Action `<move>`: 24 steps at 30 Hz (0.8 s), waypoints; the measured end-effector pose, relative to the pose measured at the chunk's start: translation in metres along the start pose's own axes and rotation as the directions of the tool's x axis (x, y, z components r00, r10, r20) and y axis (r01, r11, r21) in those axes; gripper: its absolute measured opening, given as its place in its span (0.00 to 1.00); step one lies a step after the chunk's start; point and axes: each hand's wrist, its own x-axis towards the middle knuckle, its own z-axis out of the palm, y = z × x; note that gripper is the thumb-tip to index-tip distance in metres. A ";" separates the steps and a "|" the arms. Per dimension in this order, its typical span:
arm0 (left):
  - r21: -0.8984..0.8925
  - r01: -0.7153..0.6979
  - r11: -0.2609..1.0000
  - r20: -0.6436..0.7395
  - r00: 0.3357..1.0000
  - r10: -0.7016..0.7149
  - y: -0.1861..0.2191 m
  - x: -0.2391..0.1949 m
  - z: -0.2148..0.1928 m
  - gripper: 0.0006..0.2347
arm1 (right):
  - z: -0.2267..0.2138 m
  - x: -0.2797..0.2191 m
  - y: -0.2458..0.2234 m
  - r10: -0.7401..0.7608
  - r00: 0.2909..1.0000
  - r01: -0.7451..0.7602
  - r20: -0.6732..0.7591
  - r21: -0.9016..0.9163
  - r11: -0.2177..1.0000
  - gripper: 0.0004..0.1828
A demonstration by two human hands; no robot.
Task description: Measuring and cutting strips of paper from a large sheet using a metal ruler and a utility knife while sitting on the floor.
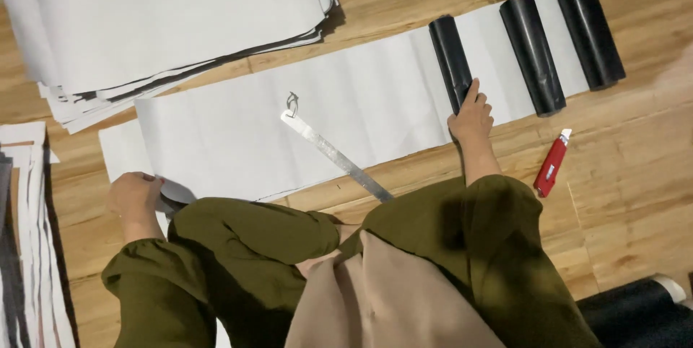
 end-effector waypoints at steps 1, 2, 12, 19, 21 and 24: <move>-0.006 0.012 1.000 -0.001 1.000 -0.012 -0.007 0.006 0.003 0.12 | -0.003 -0.005 -0.010 -0.013 1.000 0.013 0.001 0.000 1.000 0.45; -0.022 0.000 1.000 -0.048 0.999 -0.001 -0.017 0.009 0.009 0.12 | -0.006 -0.012 -0.020 0.010 0.998 -0.010 0.055 -0.007 1.000 0.46; -0.340 -0.092 0.936 -0.364 0.930 -0.041 -0.089 0.049 0.068 0.07 | 0.012 -0.031 -0.047 -0.114 0.989 0.120 0.089 -0.069 0.990 0.49; -0.422 -0.066 0.904 -0.352 0.931 -0.096 -0.099 0.057 0.081 0.04 | -0.001 -0.043 -0.059 -0.136 0.985 0.143 0.109 -0.056 0.988 0.48; -0.381 -0.042 0.924 -0.384 0.916 -0.117 -0.103 0.071 0.090 0.04 | -0.008 -0.051 -0.064 -0.168 0.977 0.170 0.131 -0.006 0.985 0.48; -0.501 -0.001 0.865 -0.314 0.932 -0.180 -0.115 0.086 0.101 0.05 | -0.002 -0.057 -0.068 -0.160 0.974 0.164 0.160 -0.010 0.986 0.48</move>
